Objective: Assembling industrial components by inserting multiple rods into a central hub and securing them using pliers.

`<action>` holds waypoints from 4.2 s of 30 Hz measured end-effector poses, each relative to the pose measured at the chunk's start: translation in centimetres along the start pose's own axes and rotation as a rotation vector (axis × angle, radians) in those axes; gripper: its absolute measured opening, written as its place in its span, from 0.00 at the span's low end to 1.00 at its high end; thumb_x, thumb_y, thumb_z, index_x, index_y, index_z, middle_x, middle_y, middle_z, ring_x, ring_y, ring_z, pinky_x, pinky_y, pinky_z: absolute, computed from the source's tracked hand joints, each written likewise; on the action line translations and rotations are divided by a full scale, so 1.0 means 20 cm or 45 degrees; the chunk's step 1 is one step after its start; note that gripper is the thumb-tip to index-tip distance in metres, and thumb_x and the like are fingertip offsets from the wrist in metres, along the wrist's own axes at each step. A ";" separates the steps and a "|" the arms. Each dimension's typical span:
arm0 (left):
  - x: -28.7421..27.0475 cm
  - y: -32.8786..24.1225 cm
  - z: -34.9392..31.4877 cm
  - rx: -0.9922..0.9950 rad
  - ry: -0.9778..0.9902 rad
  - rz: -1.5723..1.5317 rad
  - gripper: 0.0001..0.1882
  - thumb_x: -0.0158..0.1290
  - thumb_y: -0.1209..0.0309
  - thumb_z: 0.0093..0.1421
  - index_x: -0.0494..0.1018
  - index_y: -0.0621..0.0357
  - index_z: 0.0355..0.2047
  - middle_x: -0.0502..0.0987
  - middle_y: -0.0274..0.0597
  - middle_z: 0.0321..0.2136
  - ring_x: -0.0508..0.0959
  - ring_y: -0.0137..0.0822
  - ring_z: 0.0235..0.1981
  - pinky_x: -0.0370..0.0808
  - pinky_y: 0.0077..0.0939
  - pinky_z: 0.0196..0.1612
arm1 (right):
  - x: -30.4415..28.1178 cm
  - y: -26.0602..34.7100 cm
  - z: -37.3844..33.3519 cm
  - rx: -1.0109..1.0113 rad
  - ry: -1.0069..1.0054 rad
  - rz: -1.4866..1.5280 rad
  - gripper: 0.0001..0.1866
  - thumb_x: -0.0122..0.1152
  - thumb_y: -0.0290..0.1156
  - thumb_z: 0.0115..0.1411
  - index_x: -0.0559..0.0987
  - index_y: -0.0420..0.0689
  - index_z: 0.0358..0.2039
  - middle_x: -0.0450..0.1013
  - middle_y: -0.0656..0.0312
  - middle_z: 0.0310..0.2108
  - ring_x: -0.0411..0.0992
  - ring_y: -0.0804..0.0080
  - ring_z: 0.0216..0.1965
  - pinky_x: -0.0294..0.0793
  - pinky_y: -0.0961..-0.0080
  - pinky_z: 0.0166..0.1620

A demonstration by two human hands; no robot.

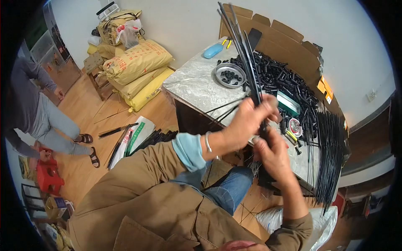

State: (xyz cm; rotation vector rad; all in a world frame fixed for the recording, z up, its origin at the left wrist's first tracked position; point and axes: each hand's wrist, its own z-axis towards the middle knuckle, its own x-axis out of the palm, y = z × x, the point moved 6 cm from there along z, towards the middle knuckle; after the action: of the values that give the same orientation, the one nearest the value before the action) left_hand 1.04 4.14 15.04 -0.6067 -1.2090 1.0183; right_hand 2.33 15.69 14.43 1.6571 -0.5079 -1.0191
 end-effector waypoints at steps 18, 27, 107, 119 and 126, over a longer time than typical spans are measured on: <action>0.38 -0.73 0.42 0.321 0.709 0.325 0.24 0.45 0.53 0.67 0.72 0.67 0.42 0.74 0.32 0.22 0.75 0.25 0.21 0.75 0.20 0.28 | -0.02 0.12 0.47 -0.759 -0.387 0.370 0.16 0.46 0.42 0.69 0.71 0.40 0.36 0.60 0.70 0.18 0.57 0.85 0.17 0.57 0.85 0.19; 0.08 -0.53 0.52 0.162 0.489 0.320 0.22 0.45 0.55 0.67 0.69 0.66 0.44 0.76 0.37 0.24 0.78 0.29 0.24 0.78 0.23 0.28 | 0.15 -0.04 0.51 -0.641 -0.413 0.337 0.17 0.45 0.41 0.69 0.72 0.41 0.33 0.59 0.71 0.14 0.55 0.85 0.14 0.53 0.84 0.17; -0.08 -0.13 0.39 0.342 -0.060 0.146 0.24 0.41 0.55 0.66 0.75 0.68 0.38 0.79 0.41 0.29 0.76 0.28 0.32 0.73 0.24 0.40 | -0.12 0.28 0.39 -0.319 -0.175 0.004 0.19 0.45 0.40 0.69 0.74 0.36 0.43 0.72 0.65 0.35 0.68 0.82 0.36 0.68 0.83 0.40; -0.21 -0.24 0.35 0.167 0.138 -0.095 0.25 0.46 0.55 0.65 0.76 0.69 0.37 0.81 0.49 0.28 0.80 0.33 0.29 0.76 0.26 0.34 | 0.06 0.41 0.43 -0.340 -0.120 -0.386 0.16 0.49 0.35 0.67 0.72 0.36 0.47 0.70 0.67 0.35 0.66 0.84 0.34 0.66 0.85 0.36; -0.39 -0.20 0.34 -0.045 0.085 -0.275 0.18 0.47 0.68 0.64 0.65 0.66 0.51 0.78 0.49 0.35 0.78 0.33 0.35 0.76 0.25 0.37 | 0.17 0.26 0.54 -0.284 -0.048 -0.308 0.15 0.47 0.35 0.68 0.75 0.36 0.41 0.74 0.66 0.30 0.69 0.82 0.28 0.68 0.84 0.33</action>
State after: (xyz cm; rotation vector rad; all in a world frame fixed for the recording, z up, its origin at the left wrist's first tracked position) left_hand -4.28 -5.42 16.61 -0.5210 -1.2077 0.7907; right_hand -3.92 5.23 17.32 1.5252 -0.2105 -1.2391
